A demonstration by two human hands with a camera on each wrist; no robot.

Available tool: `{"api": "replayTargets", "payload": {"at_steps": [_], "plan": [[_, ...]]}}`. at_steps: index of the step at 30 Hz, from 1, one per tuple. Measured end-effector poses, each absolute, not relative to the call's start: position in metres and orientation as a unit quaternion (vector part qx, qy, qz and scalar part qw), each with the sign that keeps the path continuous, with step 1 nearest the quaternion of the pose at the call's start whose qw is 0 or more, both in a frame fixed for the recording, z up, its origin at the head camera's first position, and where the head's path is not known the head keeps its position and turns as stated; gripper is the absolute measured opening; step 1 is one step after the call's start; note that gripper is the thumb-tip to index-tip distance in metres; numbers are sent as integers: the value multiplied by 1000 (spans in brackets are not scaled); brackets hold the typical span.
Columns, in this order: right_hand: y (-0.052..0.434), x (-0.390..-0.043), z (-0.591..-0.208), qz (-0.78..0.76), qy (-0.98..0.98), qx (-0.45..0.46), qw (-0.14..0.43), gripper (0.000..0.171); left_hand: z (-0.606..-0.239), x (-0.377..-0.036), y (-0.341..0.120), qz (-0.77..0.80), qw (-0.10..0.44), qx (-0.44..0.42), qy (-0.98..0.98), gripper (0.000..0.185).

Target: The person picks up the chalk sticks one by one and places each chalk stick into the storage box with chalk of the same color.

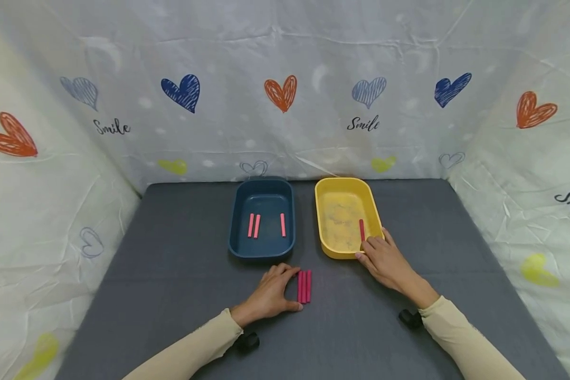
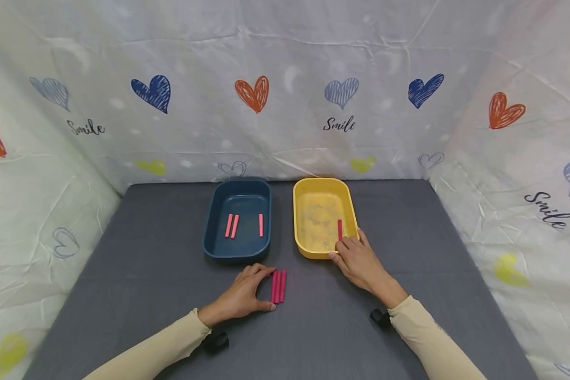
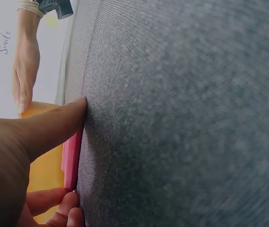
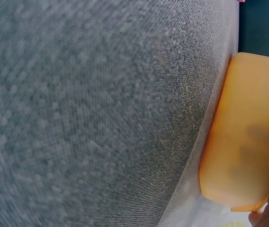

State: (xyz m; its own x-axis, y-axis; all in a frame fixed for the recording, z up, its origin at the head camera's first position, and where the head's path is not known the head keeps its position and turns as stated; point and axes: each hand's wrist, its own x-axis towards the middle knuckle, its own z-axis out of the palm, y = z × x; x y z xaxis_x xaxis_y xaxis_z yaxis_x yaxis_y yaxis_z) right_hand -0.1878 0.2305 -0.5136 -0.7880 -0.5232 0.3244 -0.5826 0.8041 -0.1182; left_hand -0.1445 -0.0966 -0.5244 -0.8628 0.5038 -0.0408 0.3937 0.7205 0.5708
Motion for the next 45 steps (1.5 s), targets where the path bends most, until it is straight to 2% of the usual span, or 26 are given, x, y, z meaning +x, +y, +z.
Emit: {"api": "replayTargets", "payload": {"at_steps": [17,33,45], "plan": [[231,-192,-507,104,-940,290,149,20,-515,-155,-96,278,105,248,922,78],[228,-187,-508,110,-941,289,137,21,-505,-143,-99,340,114,197,912,80],[229,-187,-513,111,-941,290,135,20,-485,-140,-90,359,96,197,907,82]]}}
